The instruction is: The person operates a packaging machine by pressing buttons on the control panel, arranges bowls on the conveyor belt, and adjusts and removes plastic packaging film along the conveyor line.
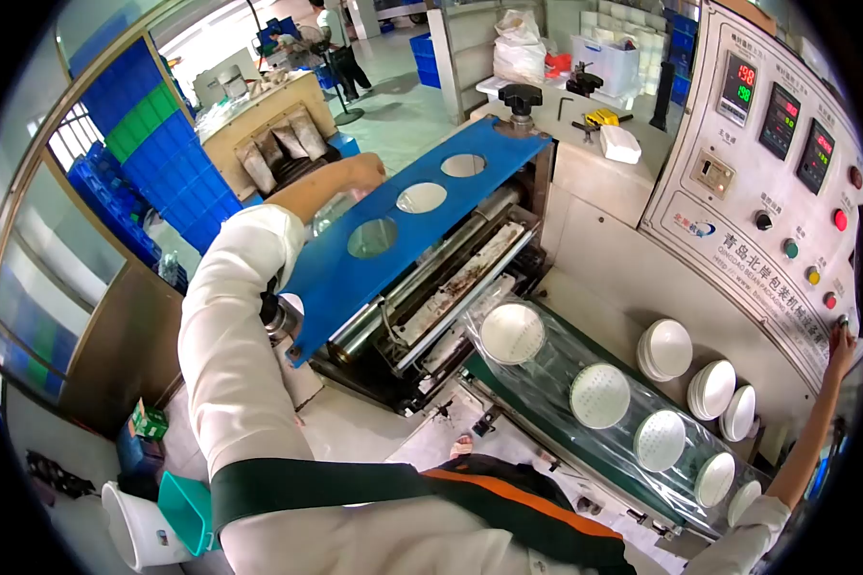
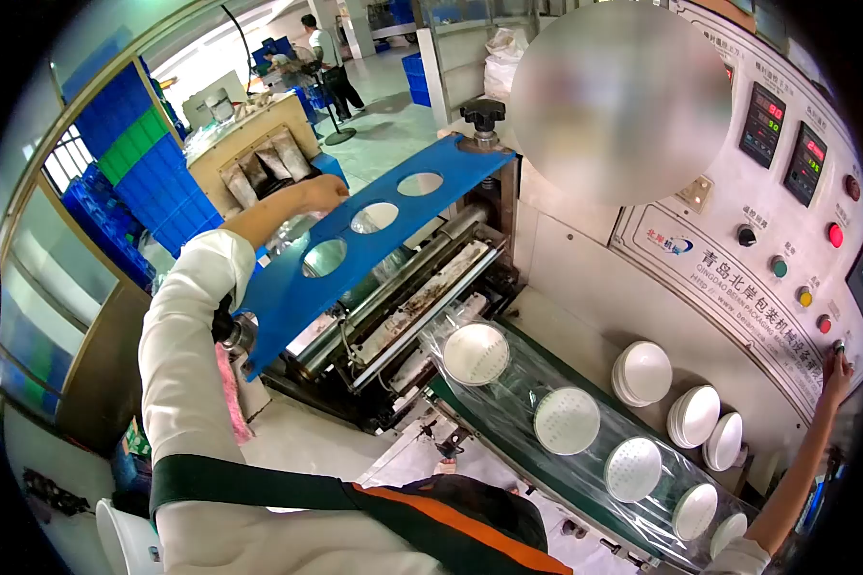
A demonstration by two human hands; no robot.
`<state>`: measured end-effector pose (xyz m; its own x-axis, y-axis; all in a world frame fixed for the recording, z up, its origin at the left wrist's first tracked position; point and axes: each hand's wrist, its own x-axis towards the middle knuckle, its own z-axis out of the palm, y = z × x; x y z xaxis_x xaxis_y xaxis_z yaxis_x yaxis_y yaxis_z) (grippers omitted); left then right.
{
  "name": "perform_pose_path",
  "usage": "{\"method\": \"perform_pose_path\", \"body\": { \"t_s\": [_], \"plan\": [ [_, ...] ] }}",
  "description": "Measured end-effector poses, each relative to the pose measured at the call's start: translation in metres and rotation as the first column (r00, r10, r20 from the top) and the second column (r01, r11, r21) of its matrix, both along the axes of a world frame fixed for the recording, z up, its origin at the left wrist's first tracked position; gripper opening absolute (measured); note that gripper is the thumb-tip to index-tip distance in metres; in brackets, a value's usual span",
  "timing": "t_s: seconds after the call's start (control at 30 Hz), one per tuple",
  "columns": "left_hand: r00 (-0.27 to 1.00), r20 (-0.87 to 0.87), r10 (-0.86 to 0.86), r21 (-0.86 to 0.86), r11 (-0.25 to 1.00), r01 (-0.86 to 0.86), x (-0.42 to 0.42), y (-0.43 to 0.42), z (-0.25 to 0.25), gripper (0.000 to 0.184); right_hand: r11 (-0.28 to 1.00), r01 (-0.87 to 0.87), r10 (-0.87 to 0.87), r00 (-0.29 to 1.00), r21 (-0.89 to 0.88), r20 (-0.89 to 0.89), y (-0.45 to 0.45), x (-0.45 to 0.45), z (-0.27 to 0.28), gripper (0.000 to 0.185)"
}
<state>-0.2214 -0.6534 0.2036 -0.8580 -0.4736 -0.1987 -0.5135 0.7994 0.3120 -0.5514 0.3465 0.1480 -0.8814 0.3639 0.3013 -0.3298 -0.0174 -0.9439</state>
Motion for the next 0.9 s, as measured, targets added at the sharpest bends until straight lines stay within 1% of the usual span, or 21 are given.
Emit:
{"method": "perform_pose_path", "body": {
  "t_s": [0.07, 0.1, 0.13, 0.17, 0.2, 0.23, 0.27, 0.3, 0.37, 0.43, 0.5, 0.57, 0.6, 0.63, 0.7, 0.73, 0.77, 0.8, 0.83, 0.87, 0.9],
  "plan": [
    [0.985, 0.136, -0.106, -0.169, 0.977, 0.129, 0.003, 0.007, 0.010, 0.023, 0.999, -0.038, 0.038, 0.999, -0.019, -0.013, 0.013, -0.014, -0.004, 0.019],
    [0.941, 0.256, -0.222, -0.404, 0.860, 0.313, 0.001, 0.006, 0.011, 0.021, 0.996, -0.077, 0.076, 0.997, -0.044, -0.024, 0.021, -0.017, -0.007, 0.019],
    [0.951, 0.127, -0.281, -0.348, 0.885, 0.309, 0.000, -0.009, 0.001, 0.026, 0.992, -0.110, 0.107, 0.993, -0.061, -0.053, 0.021, -0.015, -0.008, 0.019],
    [0.898, 0.232, -0.375, -0.425, 0.791, 0.440, 0.000, -0.006, 0.004, 0.026, 0.987, -0.142, 0.136, 0.988, -0.073, -0.076, 0.024, -0.017, -0.008, 0.020],
    [0.961, 0.130, -0.243, -0.281, 0.921, 0.271, 0.009, 0.022, 0.019, 0.024, 0.993, -0.111, 0.109, 0.993, -0.046, -0.040, 0.023, -0.007, -0.004, 0.020],
    [0.911, 0.177, -0.372, -0.331, 0.850, 0.411, 0.004, 0.006, 0.013, 0.023, 0.994, -0.097, 0.095, 0.995, -0.053, -0.042, 0.013, 0.005, 0.001, 0.021],
    [0.933, 0.094, -0.347, -0.258, 0.897, 0.360, 0.002, -0.002, 0.005, 0.023, 0.994, -0.090, 0.086, 0.995, -0.069, -0.060, -0.004, 0.012, 0.006, 0.022],
    [0.945, 0.117, -0.306, -0.314, 0.891, 0.327, 0.005, 0.009, 0.009, 0.020, 0.992, -0.088, 0.080, 0.993, -0.090, -0.087, -0.020, 0.016, 0.011, 0.023],
    [0.952, 0.102, -0.290, -0.280, 0.909, 0.307, 0.001, -0.002, 0.005, 0.021, 0.993, -0.017, 0.008, 0.997, -0.116, -0.078, -0.037, 0.024, 0.014, 0.026],
    [0.967, 0.107, -0.232, -0.305, 0.918, 0.254, 0.003, 0.002, 0.011, 0.021, 0.993, 0.031, -0.040, 0.996, -0.111, -0.076, -0.055, 0.033, 0.014, 0.027],
    [0.967, 0.091, -0.239, -0.286, 0.923, 0.256, 0.005, 0.006, 0.017, 0.022, 0.999, -0.004, 0.001, 0.998, -0.045, -0.057, -0.077, 0.050, 0.007, 0.032],
    [0.942, 0.201, -0.270, -0.370, 0.869, 0.328, 0.001, 0.002, 0.021, 0.021, 0.983, 0.068, -0.063, 0.997, 0.171, -0.033, -0.119, 0.074, -0.006, 0.037],
    [0.892, 0.335, -0.305, -0.359, 0.834, 0.420, -0.005, -0.013, 0.023, 0.021, 0.947, 0.102, -0.094, 0.995, 0.305, -0.042, -0.142, 0.081, -0.013, 0.027],
    [0.820, 0.354, -0.449, -0.470, 0.673, 0.571, -0.012, -0.064, 0.006, 0.021, 0.883, 0.128, -0.101, 0.991, 0.451, -0.084, -0.176, 0.095, -0.020, 0.023],
    [0.794, 0.379, -0.476, -0.476, 0.635, 0.608, -0.012, -0.077, 0.000, 0.021, 0.732, 0.198, -0.089, 0.976, 0.652, -0.197, -0.236, 0.125, -0.018, 0.040],
    [0.797, 0.354, -0.489, -0.469, 0.645, 0.604, -0.013, -0.077, -0.003, 0.020, 0.797, 0.107, 0.049, 0.969, 0.594, -0.241, -0.266, 0.136, -0.019, 0.042],
    [0.821, 0.293, -0.489, -0.450, 0.687, 0.570, -0.013, -0.070, -0.002, 0.020, 0.593, 0.326, -0.033, 0.924, 0.737, -0.382, -0.298, 0.155, -0.008, 0.040],
    [0.849, 0.223, -0.479, -0.419, 0.739, 0.528, -0.010, -0.062, 0.000, 0.019, 0.586, 0.336, 0.030, 0.901, 0.738, -0.433, -0.323, 0.171, 0.008, 0.033],
    [0.874, 0.154, -0.461, -0.388, 0.785, 0.483, -0.008, -0.053, 0.002, 0.020, 0.525, 0.336, 0.022, 0.913, 0.782, -0.407, -0.336, 0.174, 0.015, 0.045],
    [0.882, 0.111, -0.457, -0.371, 0.805, 0.464, -0.006, -0.047, 0.003, 0.020, 0.458, 0.359, 0.014, 0.912, 0.813, -0.410, -0.344, 0.180, 0.023, 0.039],
    [0.950, 0.005, -0.312, -0.253, 0.919, 0.303, 0.007, -0.010, 0.019, 0.022, 0.390, 0.371, 0.014, 0.913, 0.843, -0.408, -0.350, 0.183, 0.029, 0.033]
  ]
}}
